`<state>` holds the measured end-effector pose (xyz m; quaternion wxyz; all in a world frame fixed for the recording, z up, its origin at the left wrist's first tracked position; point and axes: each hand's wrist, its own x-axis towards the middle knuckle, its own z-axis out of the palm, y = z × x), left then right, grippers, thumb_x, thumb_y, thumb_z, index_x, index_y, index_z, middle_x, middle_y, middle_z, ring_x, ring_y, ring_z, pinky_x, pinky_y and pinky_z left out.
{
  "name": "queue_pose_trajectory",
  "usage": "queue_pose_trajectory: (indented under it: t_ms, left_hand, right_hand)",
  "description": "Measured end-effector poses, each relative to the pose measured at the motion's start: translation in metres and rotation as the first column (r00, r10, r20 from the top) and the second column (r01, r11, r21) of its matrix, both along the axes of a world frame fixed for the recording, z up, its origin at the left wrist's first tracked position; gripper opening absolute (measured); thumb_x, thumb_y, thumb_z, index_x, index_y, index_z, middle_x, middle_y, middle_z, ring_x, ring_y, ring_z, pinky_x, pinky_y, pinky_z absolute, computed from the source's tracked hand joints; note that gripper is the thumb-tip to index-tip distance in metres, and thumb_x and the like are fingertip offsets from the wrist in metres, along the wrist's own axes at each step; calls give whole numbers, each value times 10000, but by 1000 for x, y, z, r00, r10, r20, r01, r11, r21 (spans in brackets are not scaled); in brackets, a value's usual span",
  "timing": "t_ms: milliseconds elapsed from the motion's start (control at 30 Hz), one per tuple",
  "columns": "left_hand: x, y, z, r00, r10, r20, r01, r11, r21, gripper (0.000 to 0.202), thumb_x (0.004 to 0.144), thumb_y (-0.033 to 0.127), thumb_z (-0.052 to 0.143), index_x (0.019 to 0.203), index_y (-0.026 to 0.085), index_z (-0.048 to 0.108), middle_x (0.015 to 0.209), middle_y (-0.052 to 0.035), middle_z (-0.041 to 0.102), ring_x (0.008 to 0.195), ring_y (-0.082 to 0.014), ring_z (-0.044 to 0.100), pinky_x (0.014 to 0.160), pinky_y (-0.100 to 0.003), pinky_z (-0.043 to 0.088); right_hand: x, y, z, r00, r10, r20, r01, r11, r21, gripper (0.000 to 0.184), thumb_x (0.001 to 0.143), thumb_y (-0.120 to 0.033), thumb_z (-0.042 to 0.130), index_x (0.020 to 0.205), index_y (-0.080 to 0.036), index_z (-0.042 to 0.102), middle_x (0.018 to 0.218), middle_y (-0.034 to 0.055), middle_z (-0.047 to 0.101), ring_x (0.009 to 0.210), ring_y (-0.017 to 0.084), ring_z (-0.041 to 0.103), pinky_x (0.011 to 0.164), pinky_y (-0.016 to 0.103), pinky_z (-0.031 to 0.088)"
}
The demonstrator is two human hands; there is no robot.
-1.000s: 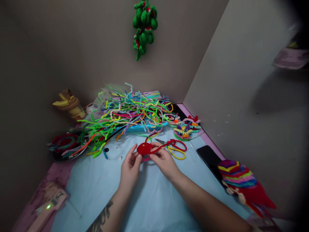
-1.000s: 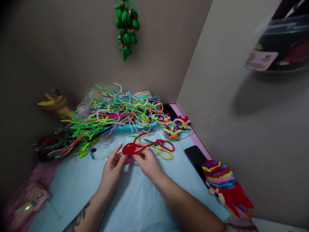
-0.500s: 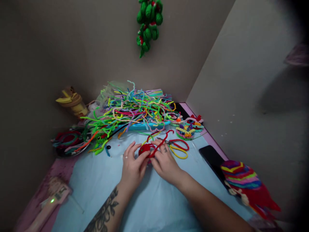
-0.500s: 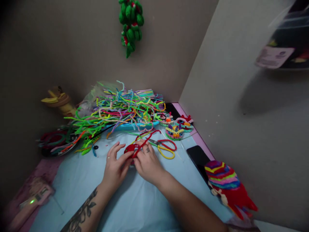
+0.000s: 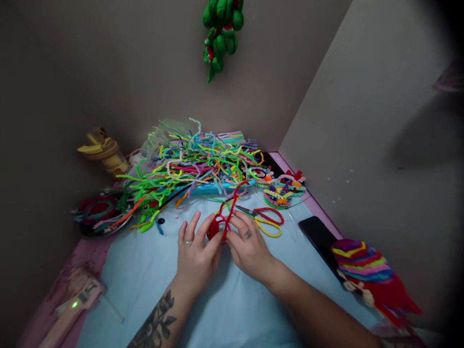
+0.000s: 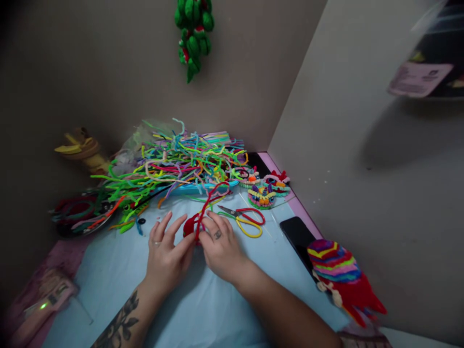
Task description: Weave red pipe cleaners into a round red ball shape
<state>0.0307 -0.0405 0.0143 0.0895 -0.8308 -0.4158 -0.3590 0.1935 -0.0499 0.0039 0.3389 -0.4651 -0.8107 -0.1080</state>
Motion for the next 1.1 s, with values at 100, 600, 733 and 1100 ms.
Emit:
queue_pose_trajectory:
  t_ms: [100,600,733,1100]
  left_hand:
    - [-1,-1,3,999,-4,-45,2,1000,-24,109,762,192,617,862,214,654,1226,-120,577,1286,-362,360,995,-571,297]
    - [-9,11,-11,788,208,579,156,843,-515,517,767,285,627,1247,215,449,1300,-148,492,1228,-278,458,974,-481,381]
    - [3,11,-15,429,515,742,622,427,-656,605,699,338,709,1227,176,463,970,-92,646,889,-206,635,771,-346,482]
    - [17,7,-15,119,629,768,777,422,-466,629,612,234,800,1174,209,520,728,18,699,684,-106,649,713,-207,461]
  right_hand:
    - [-1,0,3,1000,15,3,-15,999,-33,175,812,-93,485,879,-195,609,1176,105,562,1229,273,408,977,460,412]
    - [15,19,-9,678,-296,-673,-109,865,-490,123,830,-276,492,790,-192,572,799,35,540,723,177,528,637,310,466]
    - [12,21,-15,320,-465,-826,-344,755,-558,225,765,-410,587,803,-190,559,655,-20,558,551,127,494,501,242,410]
    - [-15,9,-12,-48,-434,-900,-582,745,-328,261,621,-259,768,822,-200,613,774,2,689,723,149,633,693,282,500]
